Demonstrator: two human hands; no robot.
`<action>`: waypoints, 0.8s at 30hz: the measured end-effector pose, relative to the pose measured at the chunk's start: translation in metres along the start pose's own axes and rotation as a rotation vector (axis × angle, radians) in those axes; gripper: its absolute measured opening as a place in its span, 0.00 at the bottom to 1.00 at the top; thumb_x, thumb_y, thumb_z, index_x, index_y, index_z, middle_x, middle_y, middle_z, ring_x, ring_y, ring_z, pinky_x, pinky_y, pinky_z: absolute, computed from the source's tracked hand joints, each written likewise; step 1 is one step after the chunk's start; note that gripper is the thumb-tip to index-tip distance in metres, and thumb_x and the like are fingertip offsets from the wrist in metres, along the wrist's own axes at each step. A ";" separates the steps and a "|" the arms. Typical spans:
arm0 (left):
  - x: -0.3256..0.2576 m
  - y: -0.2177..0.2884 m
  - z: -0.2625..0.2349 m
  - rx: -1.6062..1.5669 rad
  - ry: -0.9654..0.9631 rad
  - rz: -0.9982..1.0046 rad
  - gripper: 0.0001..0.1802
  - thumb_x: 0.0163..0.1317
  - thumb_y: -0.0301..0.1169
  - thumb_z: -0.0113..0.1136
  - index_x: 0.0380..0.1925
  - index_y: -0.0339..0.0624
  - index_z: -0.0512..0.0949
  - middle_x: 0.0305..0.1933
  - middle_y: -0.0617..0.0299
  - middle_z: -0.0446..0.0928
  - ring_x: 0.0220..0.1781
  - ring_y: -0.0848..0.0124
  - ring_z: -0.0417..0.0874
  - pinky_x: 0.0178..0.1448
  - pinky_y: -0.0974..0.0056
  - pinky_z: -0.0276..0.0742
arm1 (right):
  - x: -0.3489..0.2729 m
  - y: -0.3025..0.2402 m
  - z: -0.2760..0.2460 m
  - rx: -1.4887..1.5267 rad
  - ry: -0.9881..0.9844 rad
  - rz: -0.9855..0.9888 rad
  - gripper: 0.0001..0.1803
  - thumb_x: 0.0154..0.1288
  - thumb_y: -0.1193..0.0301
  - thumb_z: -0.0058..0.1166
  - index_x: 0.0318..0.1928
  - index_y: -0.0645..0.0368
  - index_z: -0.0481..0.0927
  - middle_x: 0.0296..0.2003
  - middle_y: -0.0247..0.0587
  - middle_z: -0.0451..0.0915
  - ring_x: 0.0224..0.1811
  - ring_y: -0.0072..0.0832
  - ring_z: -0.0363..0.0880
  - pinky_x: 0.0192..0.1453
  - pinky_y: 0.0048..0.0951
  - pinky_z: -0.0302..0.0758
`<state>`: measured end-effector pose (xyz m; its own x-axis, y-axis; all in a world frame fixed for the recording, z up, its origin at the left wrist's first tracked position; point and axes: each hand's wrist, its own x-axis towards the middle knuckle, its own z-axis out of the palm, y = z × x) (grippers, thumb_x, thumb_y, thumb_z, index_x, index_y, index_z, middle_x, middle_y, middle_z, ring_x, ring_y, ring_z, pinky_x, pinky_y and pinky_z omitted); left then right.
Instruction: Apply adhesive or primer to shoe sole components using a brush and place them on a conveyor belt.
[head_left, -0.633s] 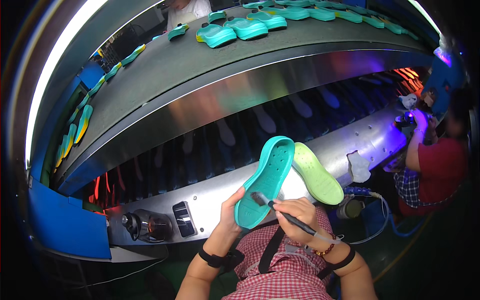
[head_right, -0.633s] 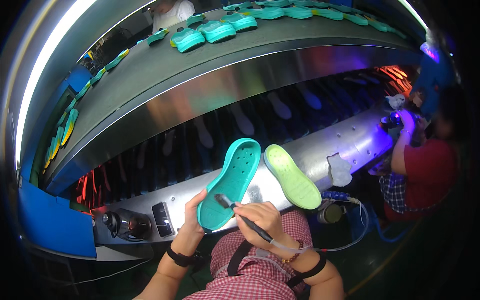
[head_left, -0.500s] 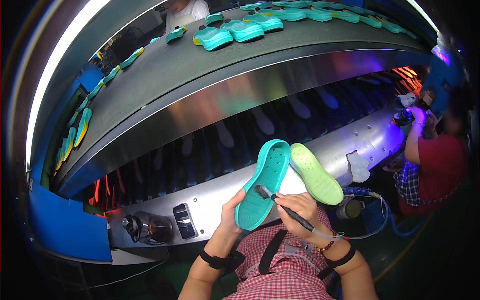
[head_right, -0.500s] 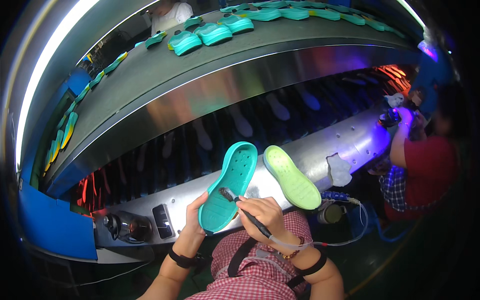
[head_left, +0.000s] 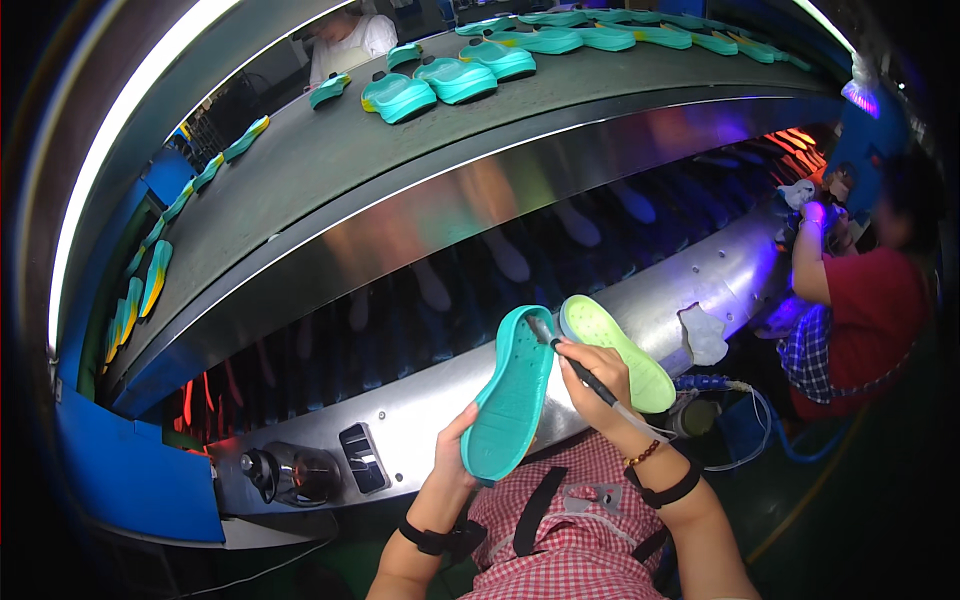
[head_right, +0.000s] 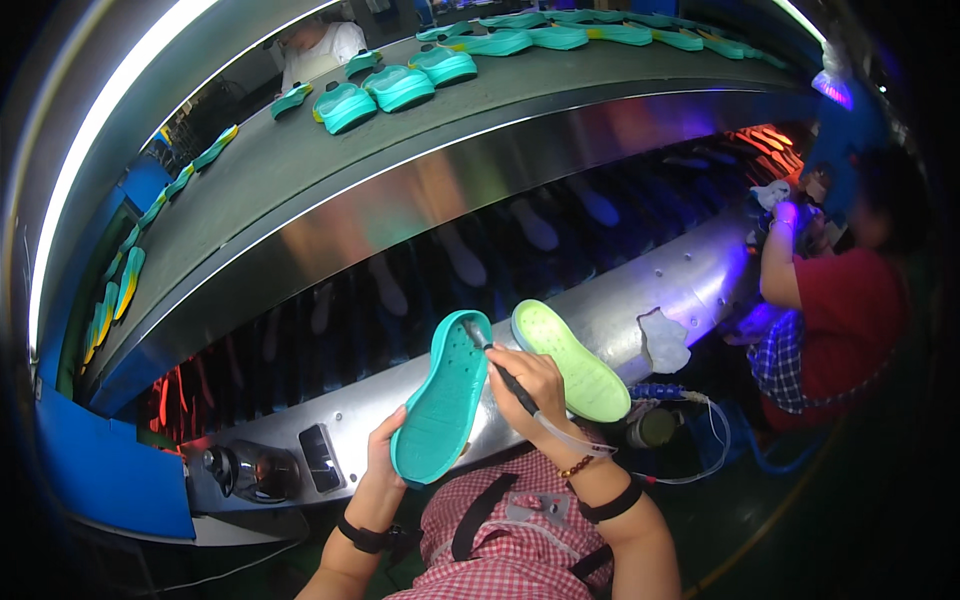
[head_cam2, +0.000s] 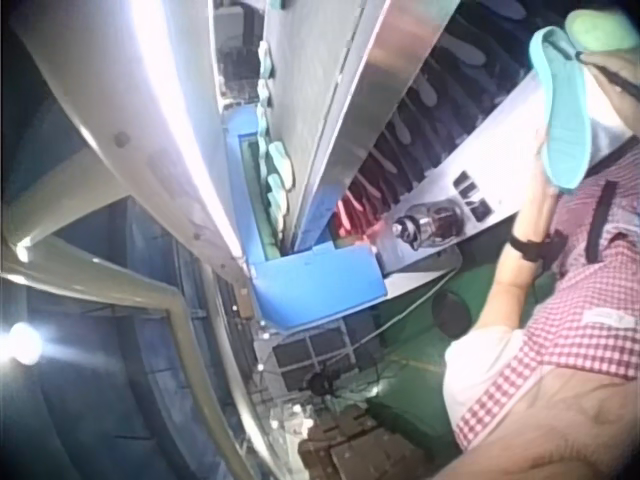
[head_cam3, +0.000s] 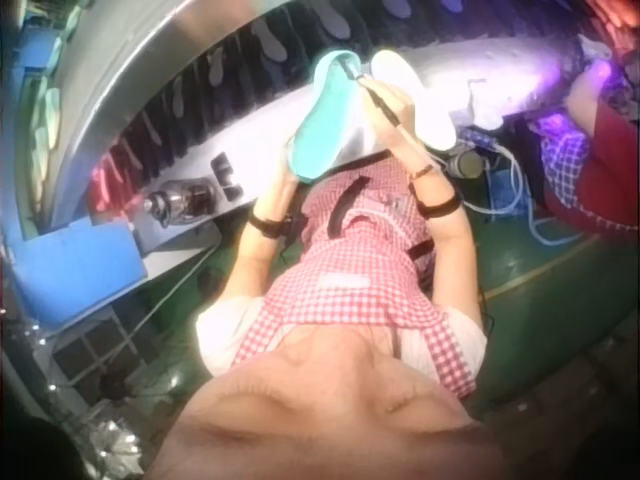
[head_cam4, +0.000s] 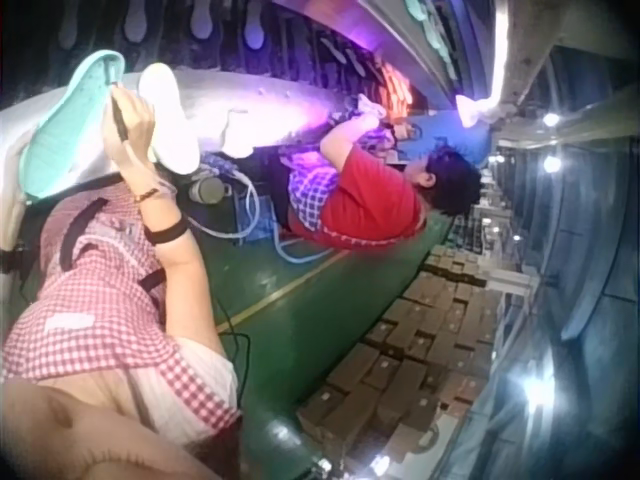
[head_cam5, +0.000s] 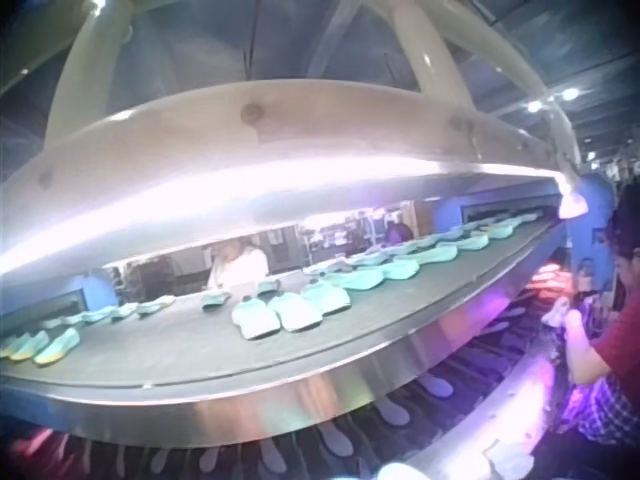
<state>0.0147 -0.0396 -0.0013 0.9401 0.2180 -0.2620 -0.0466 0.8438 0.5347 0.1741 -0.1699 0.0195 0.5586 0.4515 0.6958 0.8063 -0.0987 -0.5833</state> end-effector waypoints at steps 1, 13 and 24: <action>0.000 0.001 -0.001 -0.052 0.036 -0.014 0.28 0.61 0.39 0.43 0.58 0.32 0.60 0.54 0.46 0.69 0.52 0.56 0.75 0.56 0.52 0.71 | -0.001 -0.002 -0.001 0.018 -0.001 -0.026 0.11 0.48 0.78 0.56 0.36 0.63 0.79 0.33 0.47 0.81 0.33 0.37 0.79 0.38 0.33 0.70; 0.009 0.006 0.001 -0.283 -0.041 0.028 0.27 0.64 0.44 0.36 0.55 0.34 0.63 0.53 0.46 0.70 0.53 0.56 0.74 0.58 0.53 0.68 | -0.041 -0.052 0.005 -0.064 -0.228 -0.289 0.14 0.45 0.73 0.59 0.36 0.61 0.79 0.38 0.46 0.79 0.35 0.33 0.78 0.37 0.30 0.72; 0.006 0.014 -0.004 -0.173 -0.010 -0.018 0.30 0.63 0.46 0.38 0.56 0.33 0.64 0.55 0.44 0.69 0.54 0.51 0.72 0.60 0.47 0.66 | -0.030 -0.057 -0.021 0.634 -0.584 0.083 0.13 0.49 0.78 0.58 0.38 0.63 0.80 0.38 0.47 0.81 0.37 0.32 0.81 0.42 0.26 0.75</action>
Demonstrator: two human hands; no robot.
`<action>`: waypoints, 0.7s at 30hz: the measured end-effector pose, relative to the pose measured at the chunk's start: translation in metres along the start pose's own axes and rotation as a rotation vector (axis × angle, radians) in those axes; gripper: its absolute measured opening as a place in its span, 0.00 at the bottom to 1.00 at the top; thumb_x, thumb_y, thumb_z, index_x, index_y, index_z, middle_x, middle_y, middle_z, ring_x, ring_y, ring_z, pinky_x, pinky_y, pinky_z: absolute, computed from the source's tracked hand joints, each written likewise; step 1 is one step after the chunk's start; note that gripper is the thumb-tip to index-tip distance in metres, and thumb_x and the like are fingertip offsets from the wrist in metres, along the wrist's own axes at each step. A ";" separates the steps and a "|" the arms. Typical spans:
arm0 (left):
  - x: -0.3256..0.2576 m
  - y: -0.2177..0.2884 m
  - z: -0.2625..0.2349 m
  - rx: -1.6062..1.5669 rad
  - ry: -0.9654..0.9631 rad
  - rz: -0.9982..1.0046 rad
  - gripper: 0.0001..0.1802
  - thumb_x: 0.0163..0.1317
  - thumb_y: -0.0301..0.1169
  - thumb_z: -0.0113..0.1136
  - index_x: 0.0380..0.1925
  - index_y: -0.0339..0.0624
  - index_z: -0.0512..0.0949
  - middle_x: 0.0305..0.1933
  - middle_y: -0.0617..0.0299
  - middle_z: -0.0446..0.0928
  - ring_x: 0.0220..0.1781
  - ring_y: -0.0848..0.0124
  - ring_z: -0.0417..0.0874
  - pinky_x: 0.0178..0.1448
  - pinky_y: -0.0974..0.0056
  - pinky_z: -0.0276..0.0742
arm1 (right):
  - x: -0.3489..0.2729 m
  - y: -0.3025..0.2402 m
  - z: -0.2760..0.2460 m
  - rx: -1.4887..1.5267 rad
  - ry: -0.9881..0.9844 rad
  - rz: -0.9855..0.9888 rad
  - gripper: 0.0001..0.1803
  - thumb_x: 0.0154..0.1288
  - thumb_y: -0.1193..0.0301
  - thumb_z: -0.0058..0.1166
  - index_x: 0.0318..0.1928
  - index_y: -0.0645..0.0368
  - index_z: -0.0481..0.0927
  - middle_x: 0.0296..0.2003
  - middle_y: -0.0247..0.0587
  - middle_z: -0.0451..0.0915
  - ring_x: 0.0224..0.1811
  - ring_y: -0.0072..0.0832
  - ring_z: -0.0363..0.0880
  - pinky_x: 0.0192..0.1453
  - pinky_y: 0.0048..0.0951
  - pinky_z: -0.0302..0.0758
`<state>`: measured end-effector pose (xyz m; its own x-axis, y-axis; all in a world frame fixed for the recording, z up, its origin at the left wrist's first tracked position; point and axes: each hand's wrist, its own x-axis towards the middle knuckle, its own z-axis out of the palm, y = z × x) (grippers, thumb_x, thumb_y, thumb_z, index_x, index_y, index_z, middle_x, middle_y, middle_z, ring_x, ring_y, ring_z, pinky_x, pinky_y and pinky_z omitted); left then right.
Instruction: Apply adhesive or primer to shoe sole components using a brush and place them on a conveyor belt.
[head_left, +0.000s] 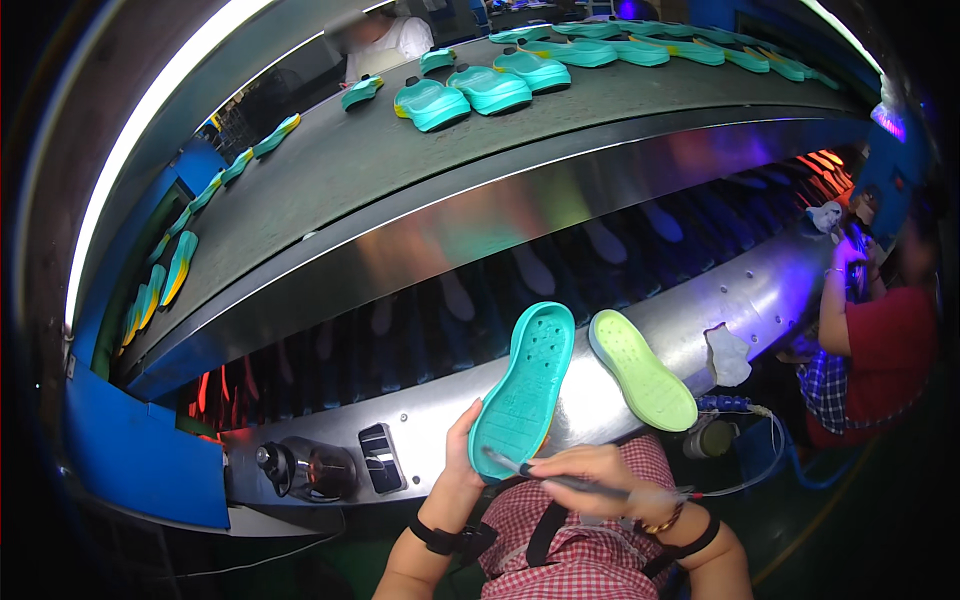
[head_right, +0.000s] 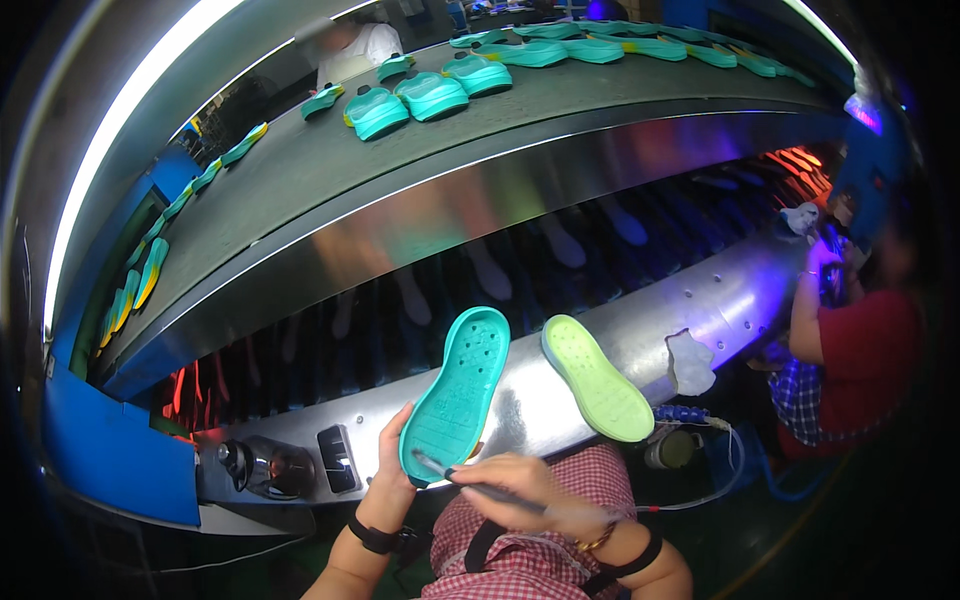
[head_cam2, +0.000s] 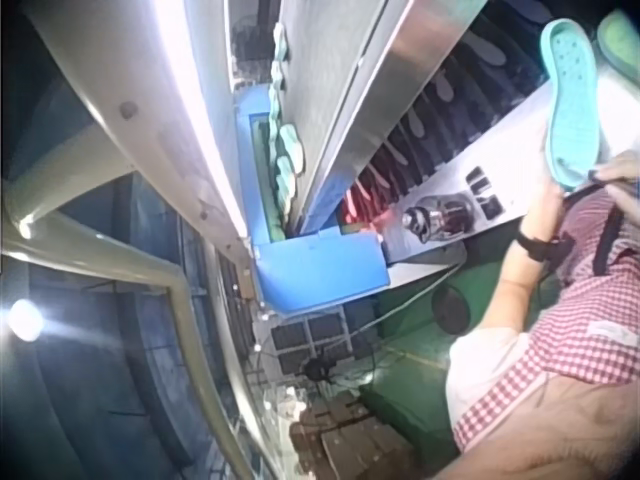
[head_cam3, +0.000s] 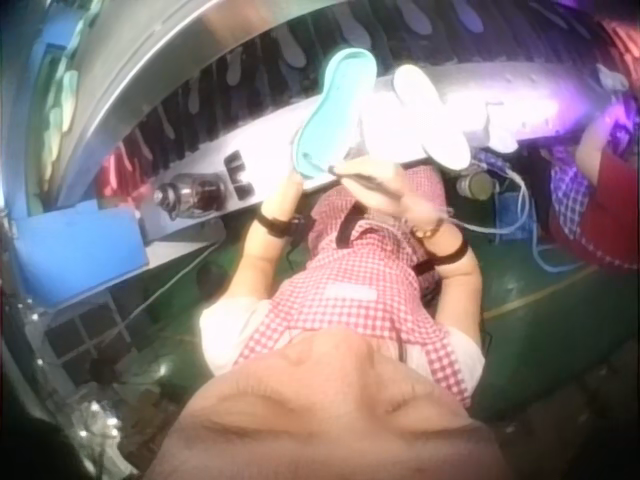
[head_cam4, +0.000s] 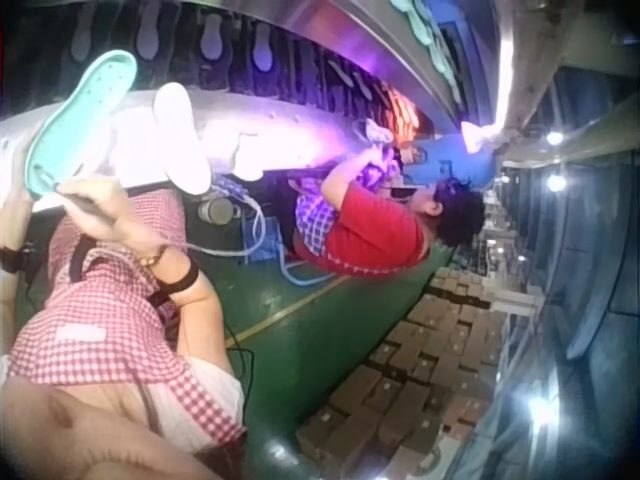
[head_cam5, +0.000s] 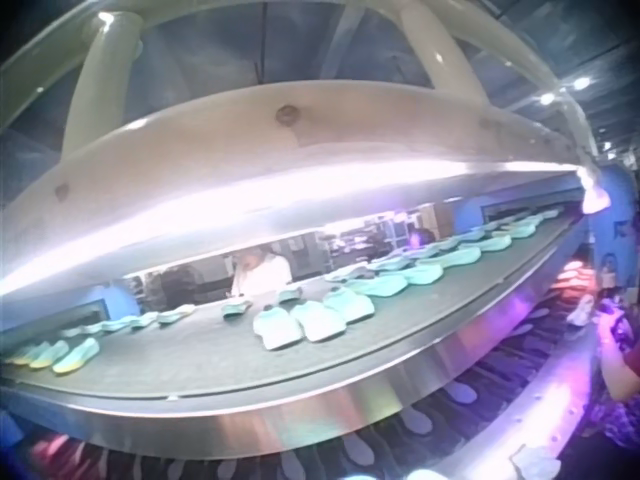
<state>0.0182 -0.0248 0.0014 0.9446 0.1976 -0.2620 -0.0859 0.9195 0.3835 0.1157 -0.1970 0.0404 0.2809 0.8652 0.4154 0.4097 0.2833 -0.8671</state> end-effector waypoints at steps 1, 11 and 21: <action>-0.002 0.001 -0.003 0.006 -0.035 -0.013 0.30 0.63 0.46 0.37 0.56 0.34 0.64 0.55 0.44 0.68 0.54 0.50 0.72 0.59 0.44 0.65 | -0.002 0.000 -0.010 0.213 -0.046 0.156 0.13 0.53 0.79 0.55 0.42 0.64 0.79 0.39 0.44 0.81 0.38 0.26 0.80 0.44 0.23 0.74; -0.001 -0.001 0.017 0.076 -0.089 0.051 0.28 0.64 0.43 0.38 0.59 0.36 0.60 0.57 0.48 0.66 0.55 0.56 0.72 0.59 0.51 0.68 | 0.010 -0.009 -0.020 0.002 0.303 0.367 0.10 0.55 0.77 0.53 0.39 0.67 0.79 0.27 0.37 0.80 0.26 0.14 0.74 0.30 0.16 0.69; 0.003 0.003 0.018 0.183 -0.038 0.136 0.28 0.64 0.42 0.37 0.60 0.37 0.58 0.57 0.49 0.67 0.56 0.58 0.71 0.60 0.55 0.66 | 0.005 -0.002 -0.021 0.361 0.266 0.502 0.09 0.56 0.77 0.53 0.38 0.67 0.79 0.25 0.35 0.79 0.26 0.12 0.71 0.29 0.14 0.67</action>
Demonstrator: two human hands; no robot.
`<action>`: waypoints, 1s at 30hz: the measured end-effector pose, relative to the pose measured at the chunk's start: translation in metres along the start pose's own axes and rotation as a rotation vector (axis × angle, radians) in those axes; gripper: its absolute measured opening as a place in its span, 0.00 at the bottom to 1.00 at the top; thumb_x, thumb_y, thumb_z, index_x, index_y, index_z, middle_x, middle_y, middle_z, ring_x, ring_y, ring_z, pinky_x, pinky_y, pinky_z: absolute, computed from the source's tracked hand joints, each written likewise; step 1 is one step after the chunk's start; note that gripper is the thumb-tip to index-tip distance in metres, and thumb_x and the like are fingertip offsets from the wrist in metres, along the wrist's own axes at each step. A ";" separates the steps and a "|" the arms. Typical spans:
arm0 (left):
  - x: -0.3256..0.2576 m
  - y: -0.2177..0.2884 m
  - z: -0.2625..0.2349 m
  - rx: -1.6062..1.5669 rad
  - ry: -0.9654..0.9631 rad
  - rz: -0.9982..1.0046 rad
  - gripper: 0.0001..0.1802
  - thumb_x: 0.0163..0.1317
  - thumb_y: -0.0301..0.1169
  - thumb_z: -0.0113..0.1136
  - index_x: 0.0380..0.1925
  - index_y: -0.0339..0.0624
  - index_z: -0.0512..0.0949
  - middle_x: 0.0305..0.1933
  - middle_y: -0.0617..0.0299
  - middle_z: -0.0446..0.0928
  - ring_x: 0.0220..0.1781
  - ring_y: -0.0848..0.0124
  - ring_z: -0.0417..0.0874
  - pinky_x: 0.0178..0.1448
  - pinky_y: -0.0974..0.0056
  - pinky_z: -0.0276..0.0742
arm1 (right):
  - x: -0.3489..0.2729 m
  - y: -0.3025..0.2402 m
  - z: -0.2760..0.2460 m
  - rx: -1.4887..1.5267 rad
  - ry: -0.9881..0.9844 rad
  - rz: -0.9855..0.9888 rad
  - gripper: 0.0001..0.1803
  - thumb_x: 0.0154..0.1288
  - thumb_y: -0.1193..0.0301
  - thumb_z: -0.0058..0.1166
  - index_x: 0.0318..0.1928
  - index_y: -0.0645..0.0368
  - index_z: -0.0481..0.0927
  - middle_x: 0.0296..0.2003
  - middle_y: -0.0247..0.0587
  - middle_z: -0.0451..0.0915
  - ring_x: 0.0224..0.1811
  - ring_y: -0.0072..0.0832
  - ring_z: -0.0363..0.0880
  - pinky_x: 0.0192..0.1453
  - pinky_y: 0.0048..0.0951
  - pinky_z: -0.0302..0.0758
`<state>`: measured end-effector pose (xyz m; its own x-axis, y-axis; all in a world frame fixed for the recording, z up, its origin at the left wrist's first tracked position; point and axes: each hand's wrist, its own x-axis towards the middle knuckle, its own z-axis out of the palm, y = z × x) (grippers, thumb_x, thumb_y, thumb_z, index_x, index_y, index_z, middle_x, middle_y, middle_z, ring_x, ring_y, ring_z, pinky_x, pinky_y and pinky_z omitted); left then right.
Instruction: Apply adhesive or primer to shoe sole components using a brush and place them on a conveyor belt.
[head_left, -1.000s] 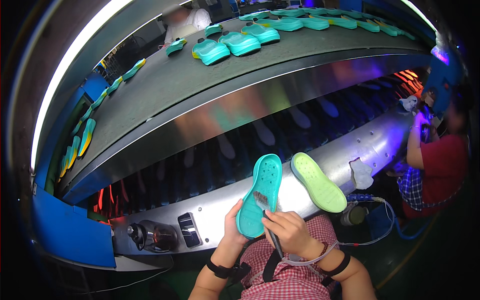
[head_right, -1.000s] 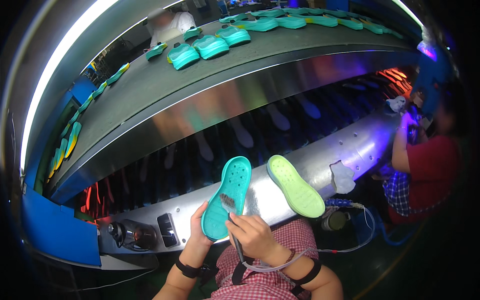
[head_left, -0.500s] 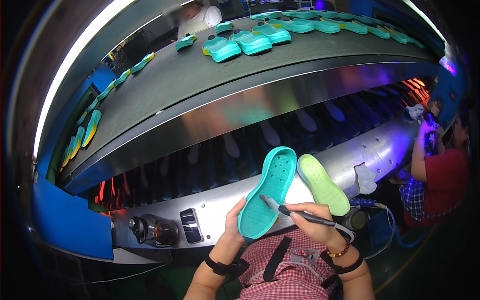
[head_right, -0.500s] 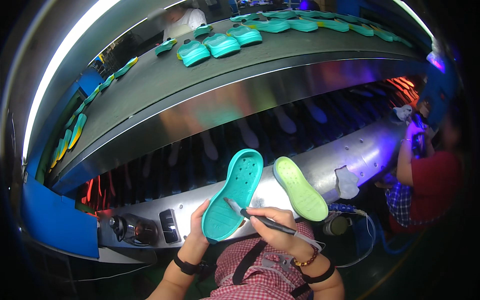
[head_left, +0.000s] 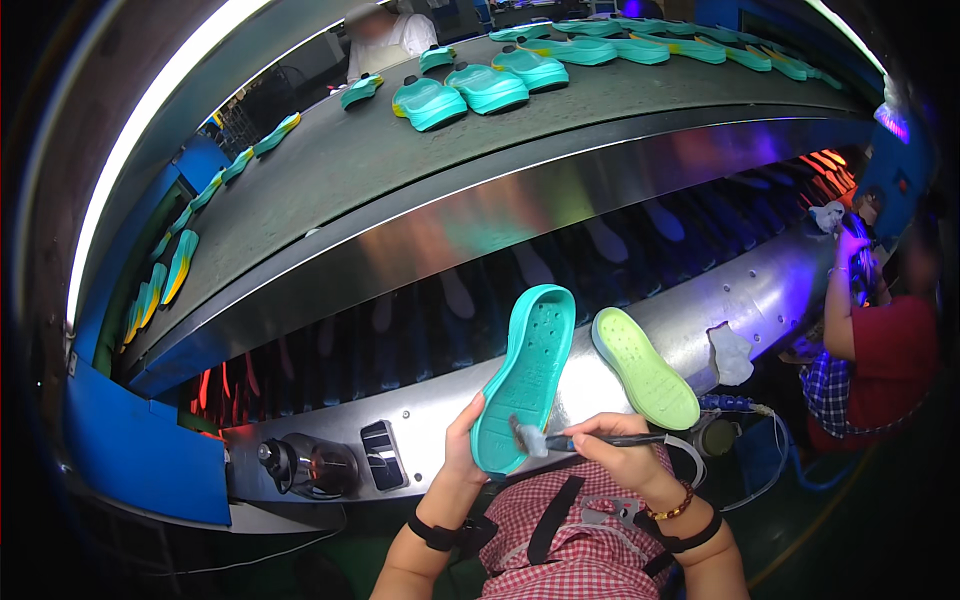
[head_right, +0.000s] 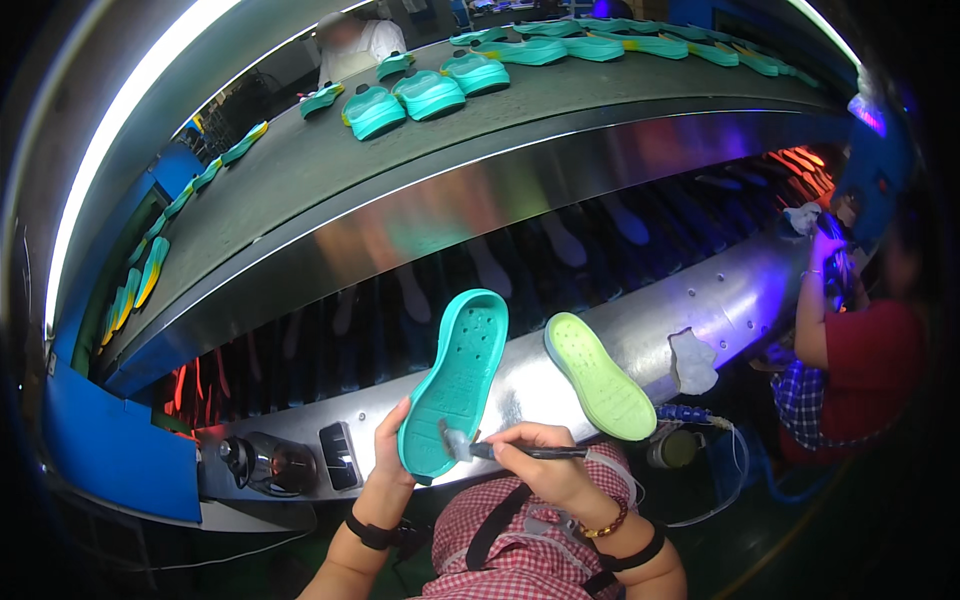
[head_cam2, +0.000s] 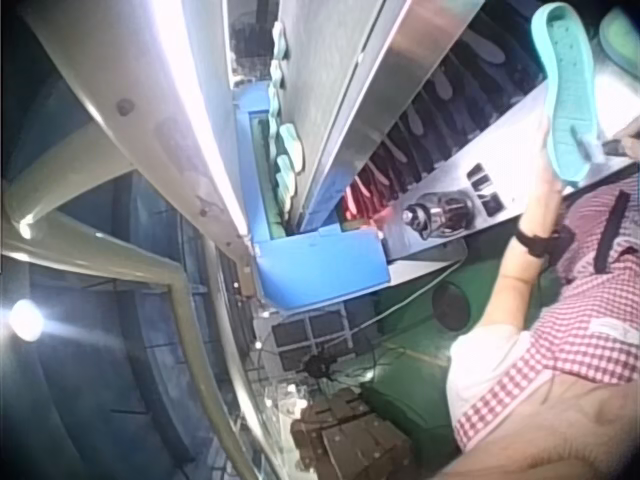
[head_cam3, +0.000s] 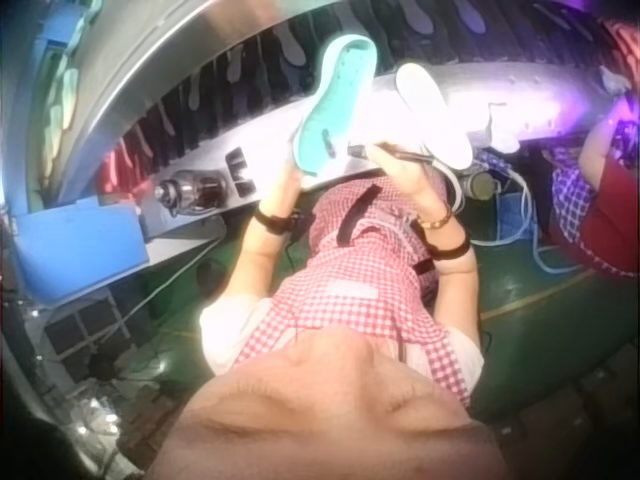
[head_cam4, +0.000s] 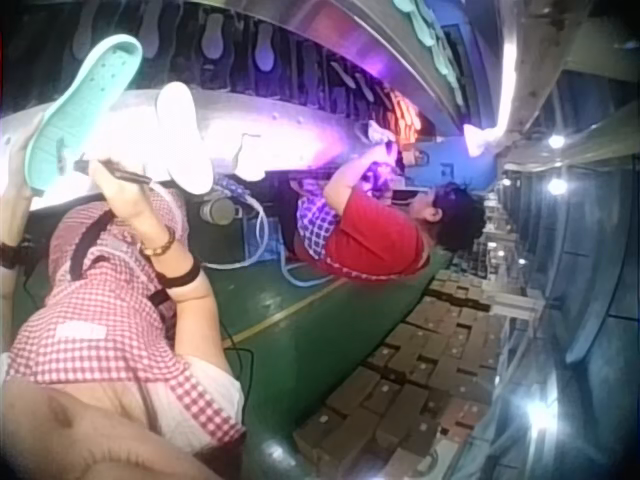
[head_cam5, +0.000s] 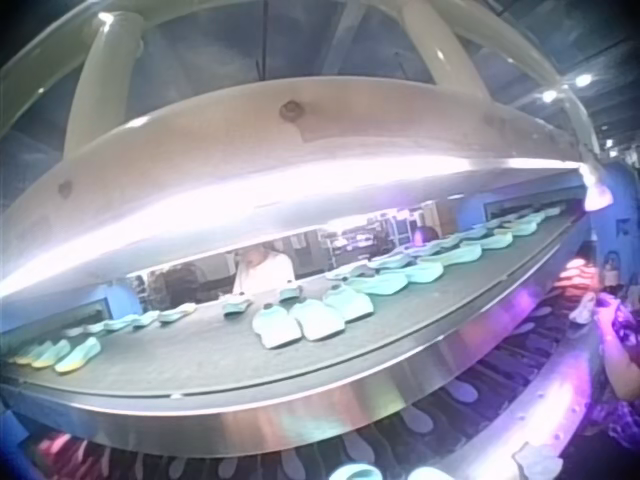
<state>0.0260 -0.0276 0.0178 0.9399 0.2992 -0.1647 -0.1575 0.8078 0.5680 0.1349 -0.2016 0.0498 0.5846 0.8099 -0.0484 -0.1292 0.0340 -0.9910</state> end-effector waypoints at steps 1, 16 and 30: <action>0.001 -0.001 -0.003 -0.062 -0.049 -0.015 0.28 0.64 0.42 0.37 0.59 0.36 0.59 0.56 0.49 0.68 0.55 0.58 0.72 0.60 0.55 0.65 | 0.000 0.000 -0.001 0.090 -0.086 0.043 0.09 0.57 0.77 0.52 0.39 0.67 0.79 0.28 0.36 0.79 0.28 0.12 0.72 0.31 0.14 0.67; 0.000 0.000 0.003 -0.182 -0.114 -0.050 0.28 0.65 0.43 0.33 0.58 0.33 0.61 0.56 0.45 0.68 0.55 0.54 0.72 0.61 0.51 0.64 | -0.010 -0.009 0.012 -1.063 -0.164 -0.928 0.13 0.49 0.74 0.51 0.39 0.57 0.79 0.43 0.36 0.78 0.44 0.26 0.76 0.39 0.25 0.72; 0.001 -0.003 0.002 -0.078 -0.086 -0.024 0.27 0.64 0.40 0.37 0.59 0.35 0.59 0.58 0.47 0.66 0.57 0.58 0.70 0.61 0.54 0.65 | 0.003 -0.018 -0.001 -0.388 -0.209 -0.464 0.11 0.49 0.78 0.56 0.37 0.62 0.81 0.37 0.45 0.81 0.39 0.34 0.80 0.44 0.29 0.74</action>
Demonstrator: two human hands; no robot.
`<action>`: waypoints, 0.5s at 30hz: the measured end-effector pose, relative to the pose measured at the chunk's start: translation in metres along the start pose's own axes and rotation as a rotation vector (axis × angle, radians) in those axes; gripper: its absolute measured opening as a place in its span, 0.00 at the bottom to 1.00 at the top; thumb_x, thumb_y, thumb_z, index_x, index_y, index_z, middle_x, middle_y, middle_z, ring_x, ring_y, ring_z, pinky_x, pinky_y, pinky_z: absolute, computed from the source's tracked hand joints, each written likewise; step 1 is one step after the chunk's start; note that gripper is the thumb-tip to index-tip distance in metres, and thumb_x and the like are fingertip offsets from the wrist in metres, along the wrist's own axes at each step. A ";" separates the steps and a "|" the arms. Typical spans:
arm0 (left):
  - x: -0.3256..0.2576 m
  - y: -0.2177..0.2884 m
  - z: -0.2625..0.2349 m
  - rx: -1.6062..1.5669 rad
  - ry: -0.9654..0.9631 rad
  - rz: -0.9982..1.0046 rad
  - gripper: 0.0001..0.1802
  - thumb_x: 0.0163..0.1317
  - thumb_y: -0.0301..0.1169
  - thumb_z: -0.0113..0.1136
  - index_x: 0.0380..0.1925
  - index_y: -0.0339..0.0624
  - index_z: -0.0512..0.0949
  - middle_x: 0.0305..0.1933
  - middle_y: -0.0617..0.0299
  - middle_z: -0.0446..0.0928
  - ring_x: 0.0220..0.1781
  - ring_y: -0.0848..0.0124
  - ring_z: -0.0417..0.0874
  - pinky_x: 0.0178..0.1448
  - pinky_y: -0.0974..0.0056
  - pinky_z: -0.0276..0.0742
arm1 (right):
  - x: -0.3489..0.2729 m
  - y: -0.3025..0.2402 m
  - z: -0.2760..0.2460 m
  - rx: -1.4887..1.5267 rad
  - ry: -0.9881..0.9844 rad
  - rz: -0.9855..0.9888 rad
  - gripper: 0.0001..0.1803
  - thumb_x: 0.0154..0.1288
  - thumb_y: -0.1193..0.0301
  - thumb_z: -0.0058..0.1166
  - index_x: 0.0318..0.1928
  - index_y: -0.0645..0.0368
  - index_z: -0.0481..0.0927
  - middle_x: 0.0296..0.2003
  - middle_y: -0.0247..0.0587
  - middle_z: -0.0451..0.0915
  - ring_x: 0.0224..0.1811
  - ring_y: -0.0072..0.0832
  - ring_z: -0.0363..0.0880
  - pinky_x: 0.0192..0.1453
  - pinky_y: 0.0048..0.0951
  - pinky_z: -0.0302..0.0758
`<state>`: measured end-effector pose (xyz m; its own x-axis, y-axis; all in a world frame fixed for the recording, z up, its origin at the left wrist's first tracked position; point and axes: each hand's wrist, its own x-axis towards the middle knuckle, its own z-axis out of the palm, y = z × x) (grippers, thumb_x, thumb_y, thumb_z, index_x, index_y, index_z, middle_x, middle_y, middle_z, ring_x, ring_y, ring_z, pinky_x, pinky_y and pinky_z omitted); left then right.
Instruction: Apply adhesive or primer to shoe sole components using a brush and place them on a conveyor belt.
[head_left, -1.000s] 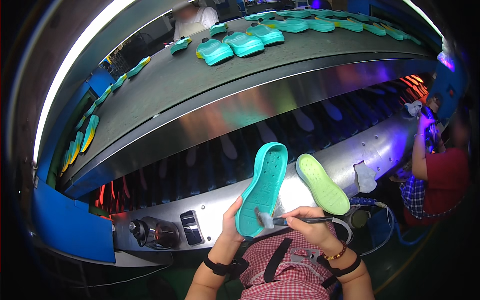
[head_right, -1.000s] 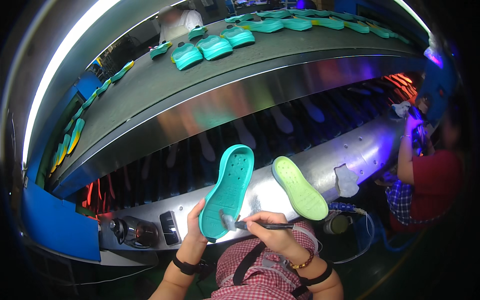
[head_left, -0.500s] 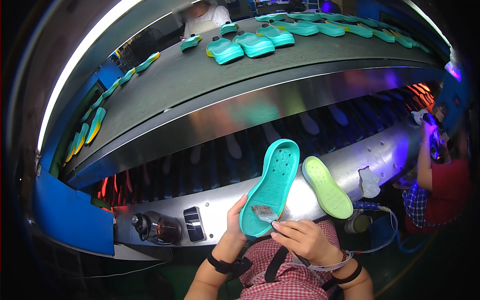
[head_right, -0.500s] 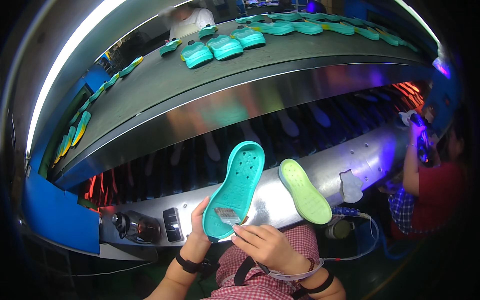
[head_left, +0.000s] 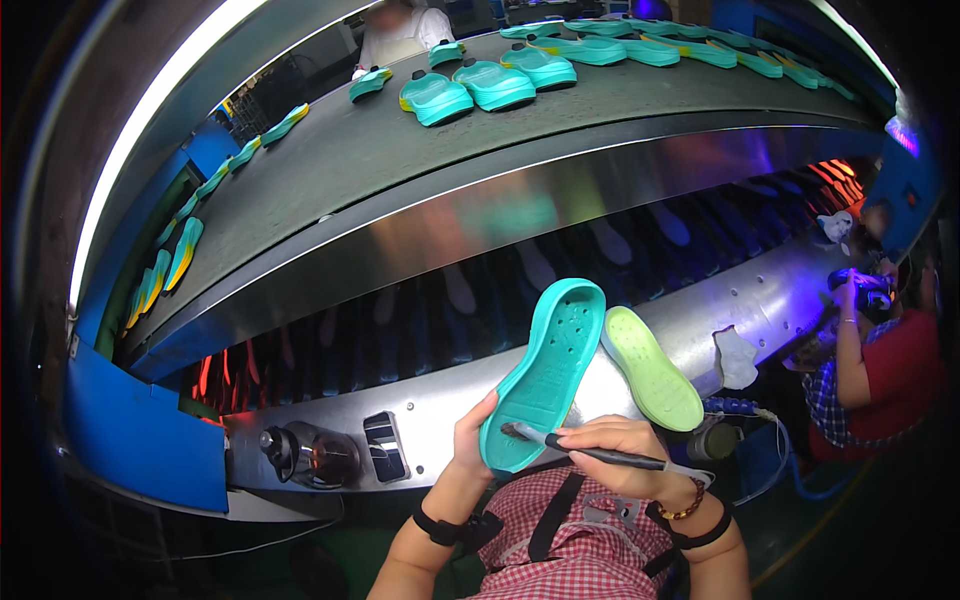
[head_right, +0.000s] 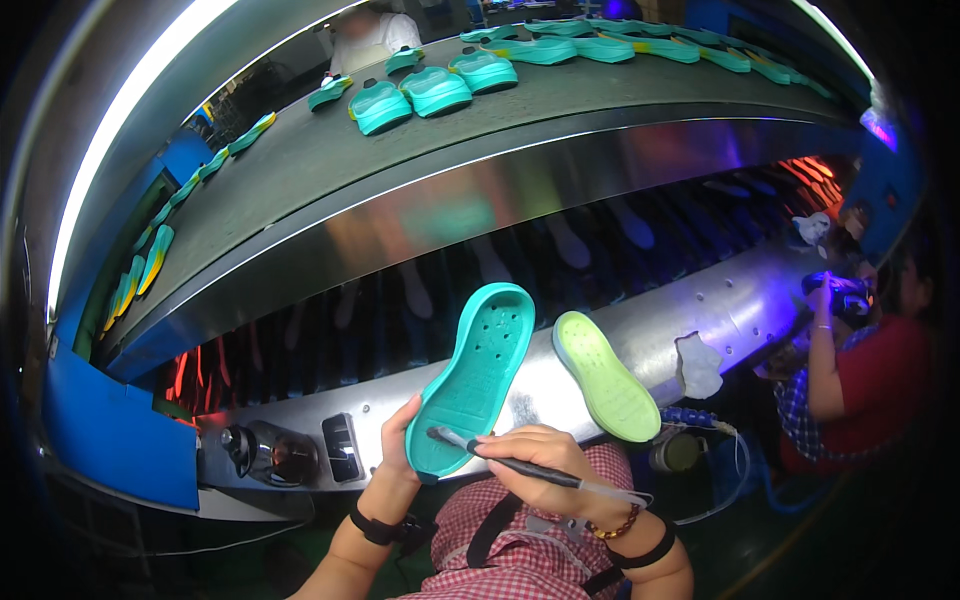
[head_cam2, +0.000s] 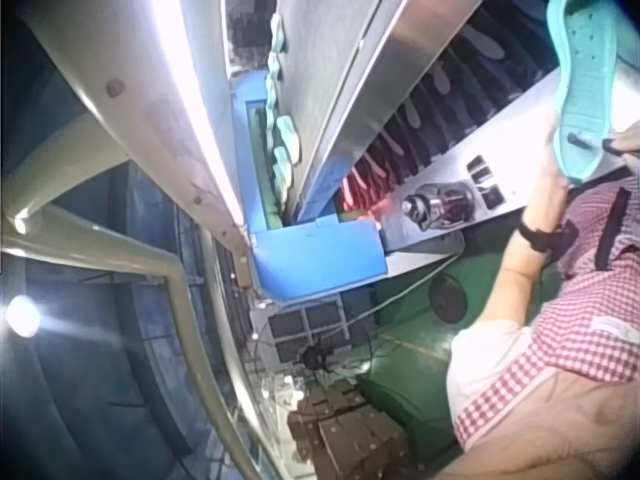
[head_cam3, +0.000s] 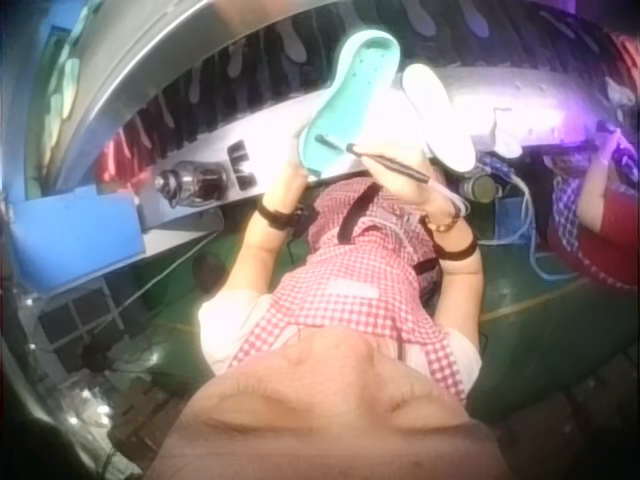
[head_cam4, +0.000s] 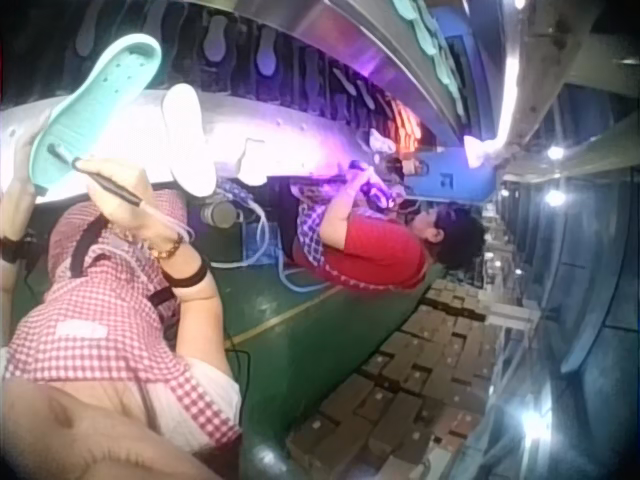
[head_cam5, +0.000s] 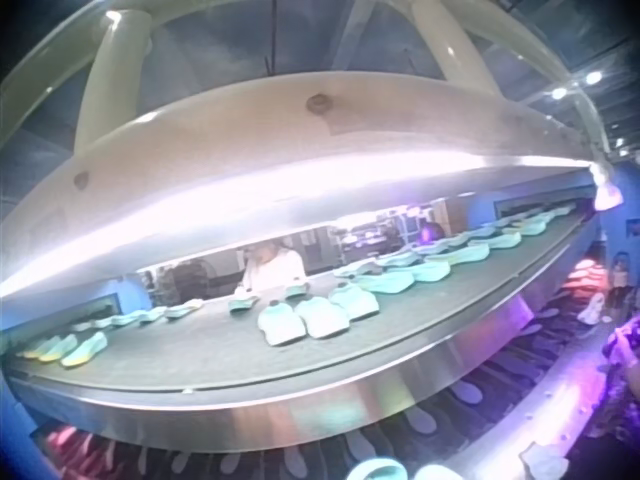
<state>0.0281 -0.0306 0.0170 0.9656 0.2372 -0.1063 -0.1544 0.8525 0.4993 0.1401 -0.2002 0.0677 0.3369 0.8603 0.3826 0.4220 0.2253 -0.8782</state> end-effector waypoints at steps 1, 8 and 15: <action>0.000 -0.001 0.003 0.042 0.023 0.030 0.28 0.63 0.40 0.38 0.60 0.35 0.58 0.59 0.48 0.65 0.58 0.59 0.69 0.60 0.54 0.65 | 0.001 0.002 0.002 -0.061 0.038 -0.031 0.11 0.49 0.78 0.56 0.37 0.62 0.80 0.37 0.45 0.81 0.38 0.34 0.80 0.44 0.29 0.74; 0.002 -0.005 0.003 0.082 0.042 0.073 0.28 0.63 0.39 0.39 0.60 0.36 0.58 0.57 0.49 0.67 0.56 0.60 0.71 0.58 0.57 0.68 | 0.010 0.012 0.010 -0.329 0.282 -0.127 0.11 0.46 0.79 0.56 0.35 0.64 0.80 0.36 0.48 0.81 0.36 0.38 0.80 0.42 0.31 0.74; 0.004 -0.008 0.001 0.034 0.113 0.024 0.29 0.63 0.41 0.39 0.60 0.35 0.58 0.57 0.46 0.67 0.55 0.55 0.72 0.59 0.52 0.68 | 0.026 0.030 0.005 -0.450 0.487 -0.147 0.11 0.46 0.80 0.56 0.35 0.65 0.79 0.36 0.52 0.80 0.37 0.40 0.79 0.43 0.32 0.73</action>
<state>0.0336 -0.0369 0.0134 0.9319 0.3096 -0.1892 -0.1678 0.8301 0.5317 0.1577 -0.1686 0.0503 0.5451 0.5074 0.6674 0.7662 0.0216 -0.6422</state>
